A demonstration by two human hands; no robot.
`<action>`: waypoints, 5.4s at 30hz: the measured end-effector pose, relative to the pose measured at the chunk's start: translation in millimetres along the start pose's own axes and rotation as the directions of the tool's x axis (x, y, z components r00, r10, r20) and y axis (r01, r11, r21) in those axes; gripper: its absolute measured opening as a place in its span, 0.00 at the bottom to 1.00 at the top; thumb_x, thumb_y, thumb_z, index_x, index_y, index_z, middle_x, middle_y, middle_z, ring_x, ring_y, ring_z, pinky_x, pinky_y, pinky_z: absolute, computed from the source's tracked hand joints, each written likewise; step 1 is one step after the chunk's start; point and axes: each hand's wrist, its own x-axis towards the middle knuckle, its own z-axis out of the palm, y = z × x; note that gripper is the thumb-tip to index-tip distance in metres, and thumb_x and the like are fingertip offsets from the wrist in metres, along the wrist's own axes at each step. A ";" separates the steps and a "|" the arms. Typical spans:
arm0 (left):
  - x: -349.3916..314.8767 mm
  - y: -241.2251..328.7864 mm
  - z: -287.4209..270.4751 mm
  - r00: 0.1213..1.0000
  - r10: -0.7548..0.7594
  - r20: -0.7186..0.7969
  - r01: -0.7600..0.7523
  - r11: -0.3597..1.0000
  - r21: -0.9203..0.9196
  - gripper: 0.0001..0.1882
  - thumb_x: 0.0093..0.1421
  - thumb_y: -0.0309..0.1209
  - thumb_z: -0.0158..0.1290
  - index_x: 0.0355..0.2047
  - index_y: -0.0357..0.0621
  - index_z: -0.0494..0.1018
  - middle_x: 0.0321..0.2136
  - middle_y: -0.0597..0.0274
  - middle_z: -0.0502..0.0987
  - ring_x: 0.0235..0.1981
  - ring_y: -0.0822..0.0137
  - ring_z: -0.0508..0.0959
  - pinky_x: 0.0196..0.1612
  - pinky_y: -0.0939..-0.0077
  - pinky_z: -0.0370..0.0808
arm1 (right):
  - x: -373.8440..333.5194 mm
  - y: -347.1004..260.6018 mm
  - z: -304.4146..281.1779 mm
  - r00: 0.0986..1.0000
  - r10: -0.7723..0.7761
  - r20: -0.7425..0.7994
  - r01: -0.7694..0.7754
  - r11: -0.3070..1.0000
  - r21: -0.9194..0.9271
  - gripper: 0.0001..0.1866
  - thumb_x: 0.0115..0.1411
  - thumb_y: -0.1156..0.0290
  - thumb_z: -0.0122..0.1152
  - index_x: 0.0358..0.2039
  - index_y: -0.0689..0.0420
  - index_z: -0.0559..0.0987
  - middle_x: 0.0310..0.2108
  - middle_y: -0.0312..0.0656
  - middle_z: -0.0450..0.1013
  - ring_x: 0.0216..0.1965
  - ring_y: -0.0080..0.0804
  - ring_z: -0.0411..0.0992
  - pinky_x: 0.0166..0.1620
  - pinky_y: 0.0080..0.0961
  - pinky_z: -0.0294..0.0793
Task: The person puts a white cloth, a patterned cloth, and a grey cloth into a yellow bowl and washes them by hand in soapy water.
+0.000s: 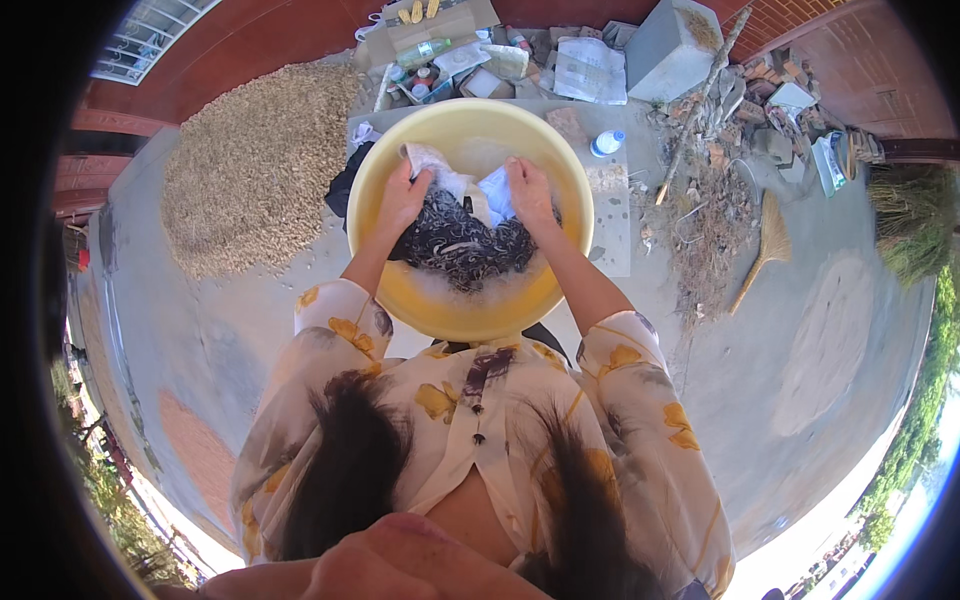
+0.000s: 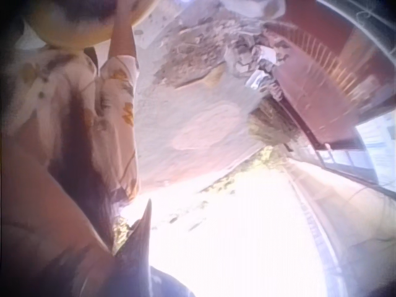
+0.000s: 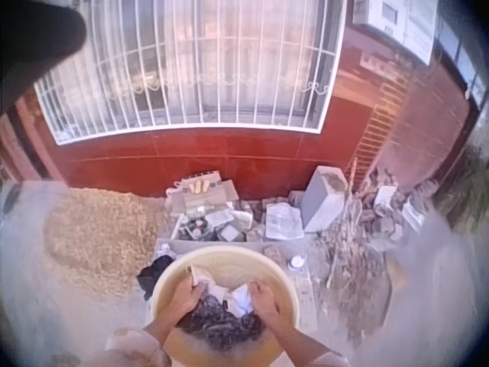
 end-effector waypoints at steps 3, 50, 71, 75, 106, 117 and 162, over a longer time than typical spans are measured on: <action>-41.0 12.5 -44.1 0.994 0.050 0.101 -0.031 0.983 -0.184 0.17 0.63 0.30 0.53 0.51 0.37 0.72 0.42 0.58 0.80 0.44 0.65 0.78 0.51 0.70 0.72 | -47.0 -43.9 -37.8 0.999 0.000 -0.041 0.004 0.995 0.098 0.17 0.65 0.62 0.51 0.29 0.64 0.75 0.22 0.43 0.68 0.25 0.27 0.64 0.33 0.29 0.65; -91.5 34.1 14.6 0.993 -0.006 0.118 -0.062 0.823 0.565 0.38 0.58 0.46 0.55 0.66 0.53 0.55 0.65 0.44 0.54 0.62 0.44 0.61 0.57 0.45 0.64 | -87.2 -30.7 -37.6 0.880 -0.468 0.082 0.455 0.782 -0.426 0.17 0.57 0.61 0.59 0.45 0.55 0.76 0.43 0.48 0.71 0.42 0.50 0.70 0.46 0.45 0.69; 1.5 -30.0 36.1 0.969 -0.091 0.228 0.131 0.977 -0.170 0.19 0.58 0.33 0.52 0.48 0.40 0.70 0.37 0.52 0.77 0.39 0.57 0.75 0.45 0.63 0.71 | 12.6 9.5 14.6 0.987 -0.150 0.061 0.142 0.983 0.115 0.10 0.60 0.69 0.54 0.33 0.62 0.79 0.23 0.41 0.73 0.26 0.27 0.70 0.32 0.28 0.69; -28.2 30.8 -6.5 0.981 -0.161 0.111 0.195 0.777 -0.599 0.13 0.56 0.32 0.57 0.41 0.43 0.72 0.36 0.69 0.73 0.38 0.72 0.71 0.44 0.76 0.69 | -34.9 -32.8 -7.8 0.983 -0.166 0.082 0.130 0.934 0.334 0.07 0.57 0.74 0.57 0.36 0.60 0.78 0.27 0.36 0.74 0.30 0.21 0.69 0.36 0.21 0.69; 19.8 -23.0 39.3 0.949 -0.307 -0.070 0.309 0.951 0.025 0.26 0.64 0.49 0.51 0.25 0.33 0.74 0.19 0.53 0.76 0.25 0.61 0.77 0.35 0.63 0.72 | 35.2 8.5 28.5 0.996 0.055 0.068 -0.059 0.997 0.046 0.24 0.60 0.48 0.59 0.29 0.59 0.81 0.23 0.39 0.73 0.30 0.31 0.72 0.35 0.31 0.71; -86.7 28.6 -24.9 0.986 0.129 -0.101 -0.069 0.886 0.459 0.23 0.58 0.35 0.56 0.53 0.45 0.69 0.56 0.47 0.66 0.51 0.50 0.71 0.50 0.53 0.70 | -90.0 -22.4 -41.9 0.905 -0.424 0.020 0.379 0.785 -0.490 0.25 0.58 0.58 0.61 0.55 0.48 0.72 0.51 0.50 0.69 0.51 0.45 0.68 0.51 0.43 0.69; -39.3 9.8 53.4 0.954 -0.235 0.187 0.004 0.634 0.773 0.33 0.58 0.37 0.54 0.63 0.52 0.57 0.57 0.40 0.62 0.51 0.39 0.71 0.48 0.41 0.71 | -20.8 -16.0 36.9 0.905 0.043 0.424 0.350 0.491 -0.798 0.26 0.56 0.60 0.58 0.54 0.58 0.72 0.59 0.60 0.62 0.58 0.58 0.63 0.53 0.55 0.67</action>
